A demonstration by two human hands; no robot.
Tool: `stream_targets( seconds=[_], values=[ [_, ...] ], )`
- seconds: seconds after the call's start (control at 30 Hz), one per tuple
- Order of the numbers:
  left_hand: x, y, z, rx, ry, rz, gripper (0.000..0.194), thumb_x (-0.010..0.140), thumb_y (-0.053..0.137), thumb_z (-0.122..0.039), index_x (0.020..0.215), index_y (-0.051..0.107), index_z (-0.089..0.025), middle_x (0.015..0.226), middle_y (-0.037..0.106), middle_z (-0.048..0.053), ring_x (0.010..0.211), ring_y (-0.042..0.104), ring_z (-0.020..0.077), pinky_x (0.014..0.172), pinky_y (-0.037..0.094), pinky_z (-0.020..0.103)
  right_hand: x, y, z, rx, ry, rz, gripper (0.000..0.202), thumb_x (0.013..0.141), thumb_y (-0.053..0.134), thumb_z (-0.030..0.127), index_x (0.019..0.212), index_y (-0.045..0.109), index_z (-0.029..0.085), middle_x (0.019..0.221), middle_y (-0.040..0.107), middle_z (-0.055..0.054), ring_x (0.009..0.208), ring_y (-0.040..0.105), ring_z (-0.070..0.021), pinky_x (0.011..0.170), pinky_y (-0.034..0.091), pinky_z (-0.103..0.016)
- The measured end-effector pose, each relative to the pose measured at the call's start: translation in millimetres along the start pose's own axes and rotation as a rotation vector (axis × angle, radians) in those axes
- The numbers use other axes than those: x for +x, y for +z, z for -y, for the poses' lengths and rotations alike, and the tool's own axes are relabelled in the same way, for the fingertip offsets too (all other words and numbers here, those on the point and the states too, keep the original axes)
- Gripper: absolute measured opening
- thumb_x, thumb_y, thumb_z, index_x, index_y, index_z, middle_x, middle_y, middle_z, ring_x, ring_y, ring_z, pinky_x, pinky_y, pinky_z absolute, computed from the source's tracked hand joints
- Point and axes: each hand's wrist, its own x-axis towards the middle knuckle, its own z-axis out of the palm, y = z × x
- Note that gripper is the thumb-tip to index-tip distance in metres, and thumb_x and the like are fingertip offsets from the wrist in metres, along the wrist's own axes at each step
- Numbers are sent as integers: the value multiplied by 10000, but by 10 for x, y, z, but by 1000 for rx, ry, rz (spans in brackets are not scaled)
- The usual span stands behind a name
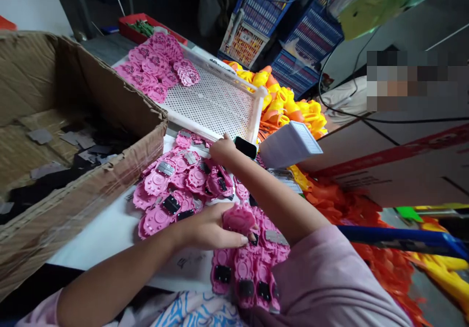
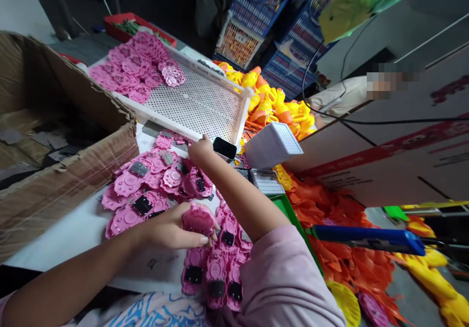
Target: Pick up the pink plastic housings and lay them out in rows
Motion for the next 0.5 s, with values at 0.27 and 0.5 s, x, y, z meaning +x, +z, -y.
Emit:
stream_targets(
  seconds=[0.27,0.5],
  values=[
    [16,28,66,-139,-12,-93,201,671,683,-183,850,595,-156,780,670,27,699,610,153,674,468,293,-417,-344,-66,326,105,-205,123,815,592,204,838,679,120,852,688,-98,901,629,-225,904,376,-401],
    [5,113,75,-344,-82,-266,377,631,750,-228,936,534,-176,730,688,13,580,626,139,599,494,281,-1732,-68,-63,1642,7,-673,253,671,755,285,841,602,178,746,657,0,650,622,-107,617,527,-243]
  ],
)
